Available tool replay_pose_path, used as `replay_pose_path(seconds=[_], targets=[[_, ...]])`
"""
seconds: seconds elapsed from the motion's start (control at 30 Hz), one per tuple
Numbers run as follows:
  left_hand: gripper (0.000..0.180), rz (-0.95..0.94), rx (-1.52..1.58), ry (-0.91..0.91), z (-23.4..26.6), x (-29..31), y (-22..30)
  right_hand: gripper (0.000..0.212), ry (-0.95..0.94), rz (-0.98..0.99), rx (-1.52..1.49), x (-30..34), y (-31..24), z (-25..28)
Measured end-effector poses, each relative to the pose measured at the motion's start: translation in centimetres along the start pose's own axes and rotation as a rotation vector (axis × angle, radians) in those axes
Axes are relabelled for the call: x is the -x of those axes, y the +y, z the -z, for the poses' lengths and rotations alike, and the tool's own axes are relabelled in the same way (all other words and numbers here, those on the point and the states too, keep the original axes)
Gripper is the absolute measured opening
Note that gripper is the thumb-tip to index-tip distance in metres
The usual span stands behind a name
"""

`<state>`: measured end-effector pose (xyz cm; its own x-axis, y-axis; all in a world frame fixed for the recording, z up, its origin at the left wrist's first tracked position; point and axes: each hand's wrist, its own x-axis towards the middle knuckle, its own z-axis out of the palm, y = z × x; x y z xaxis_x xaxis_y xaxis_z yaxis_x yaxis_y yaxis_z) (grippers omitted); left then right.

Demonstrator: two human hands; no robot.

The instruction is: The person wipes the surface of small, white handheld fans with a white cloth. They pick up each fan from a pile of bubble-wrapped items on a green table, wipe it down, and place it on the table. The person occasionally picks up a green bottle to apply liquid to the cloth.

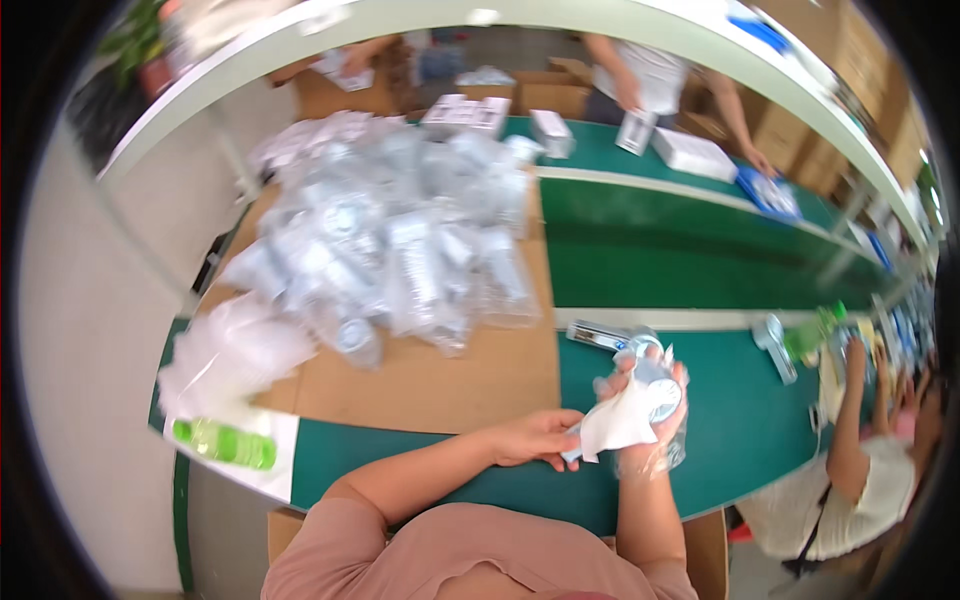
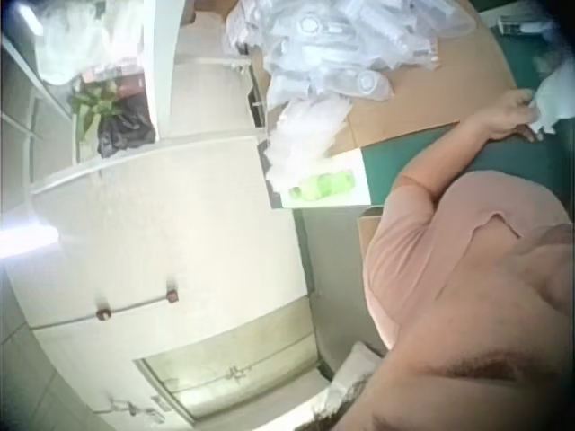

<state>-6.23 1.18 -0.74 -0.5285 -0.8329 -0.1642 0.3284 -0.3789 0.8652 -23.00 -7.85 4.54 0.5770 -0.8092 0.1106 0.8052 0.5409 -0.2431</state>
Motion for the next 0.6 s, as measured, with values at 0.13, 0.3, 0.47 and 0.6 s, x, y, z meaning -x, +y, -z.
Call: replay_pose_path(seconds=[0.13,0.3,0.47,0.6], targets=[[0.06,-0.012,-0.113,0.212,0.6,4.1,0.3,0.04,0.225,-0.003,0.111,-1.1,4.0,1.2],[0.067,-0.219,-0.572,0.756,3.9,9.6,0.5,0.047,-0.057,0.142,0.227,-4.0,2.6,-2.7],[0.047,-0.104,-0.291,0.819,5.1,9.4,1.6,0.031,0.012,0.369,1.173,-5.3,4.6,-3.7],[0.05,0.0,-0.129,0.734,6.1,10.1,2.2,0.021,0.127,0.115,1.29,-6.1,4.3,-1.0]])
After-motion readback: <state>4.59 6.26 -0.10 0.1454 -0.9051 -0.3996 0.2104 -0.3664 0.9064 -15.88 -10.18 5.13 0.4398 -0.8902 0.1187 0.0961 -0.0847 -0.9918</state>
